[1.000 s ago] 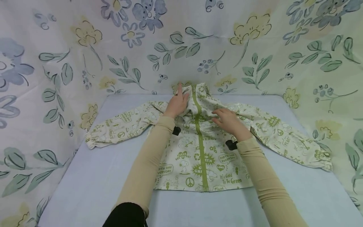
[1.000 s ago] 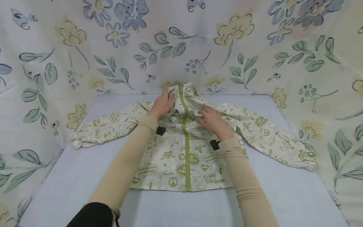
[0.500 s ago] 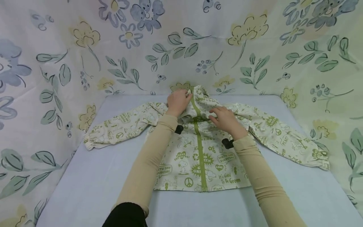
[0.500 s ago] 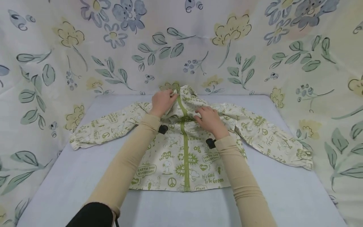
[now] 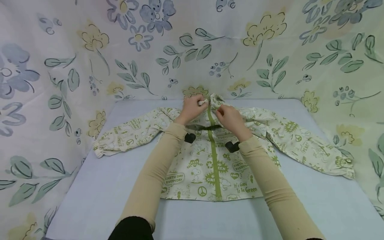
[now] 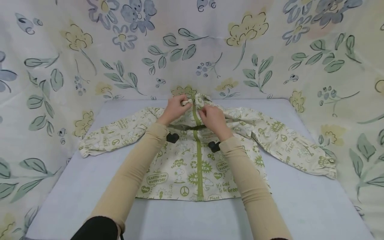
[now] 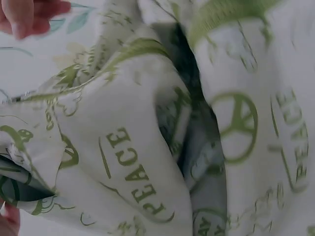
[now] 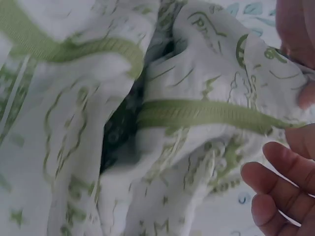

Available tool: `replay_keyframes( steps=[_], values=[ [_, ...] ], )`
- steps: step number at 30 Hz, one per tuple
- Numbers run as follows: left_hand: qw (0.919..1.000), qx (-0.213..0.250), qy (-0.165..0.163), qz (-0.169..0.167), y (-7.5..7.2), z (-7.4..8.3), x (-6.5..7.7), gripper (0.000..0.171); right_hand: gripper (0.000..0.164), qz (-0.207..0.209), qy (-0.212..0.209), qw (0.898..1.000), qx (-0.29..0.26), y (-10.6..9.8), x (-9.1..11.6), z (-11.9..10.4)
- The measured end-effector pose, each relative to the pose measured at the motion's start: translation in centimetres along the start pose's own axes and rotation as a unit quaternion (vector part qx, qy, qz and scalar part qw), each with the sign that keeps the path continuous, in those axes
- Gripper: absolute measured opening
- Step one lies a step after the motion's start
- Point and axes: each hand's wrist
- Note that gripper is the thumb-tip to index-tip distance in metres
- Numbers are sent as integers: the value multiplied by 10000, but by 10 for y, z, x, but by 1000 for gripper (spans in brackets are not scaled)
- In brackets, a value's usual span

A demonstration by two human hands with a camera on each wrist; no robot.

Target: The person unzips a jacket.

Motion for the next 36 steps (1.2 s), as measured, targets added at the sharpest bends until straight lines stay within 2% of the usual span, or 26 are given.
replay_keyframes(
  steps=[5, 9, 13, 15, 17, 19, 23, 28, 36],
  values=[
    [9925, 1108, -222, -474, -2, -1, 6, 24, 31, -109, 218, 9976, -642, 6, -7, -5],
    [9873, 1424, -348, -619, -2, -2, 9, 20, 38, -180, 438, 9945, -933, 8, -9, -7],
    [9827, 1651, -576, -614, -2, -3, 10, 12, 37, -180, 575, 9924, -1076, 9, -11, -9],
    [9802, 1771, -630, -630, -2, -4, 9, 16, 35, -158, 622, 9923, -1062, 10, -11, -9],
    [9807, 1757, -583, -635, -3, -4, 9, 21, 34, -128, 646, 9923, -1049, 10, -12, -10],
    [9852, 1533, -505, -574, -3, -4, 8, 24, 33, -107, 652, 9915, -1121, 11, -13, -10],
    [9928, 1079, -366, -367, -3, -5, 6, 26, 33, 65, 674, 9847, -1606, 12, -12, -11],
    [9945, 995, -249, -202, -3, -4, 4, 22, 32, 370, 650, 9747, -2106, 14, -11, -9],
    [9959, 895, -29, -101, -3, -3, 2, 16, 29, 336, 734, 9684, -2359, 21, -10, -9]
  ],
)
Point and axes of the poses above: each hand's wrist, its own x-axis away from the middle knuckle, its own y-axis out of the palm, z = x × y, and after that the axes turned 10 degrees about -y, right-handed
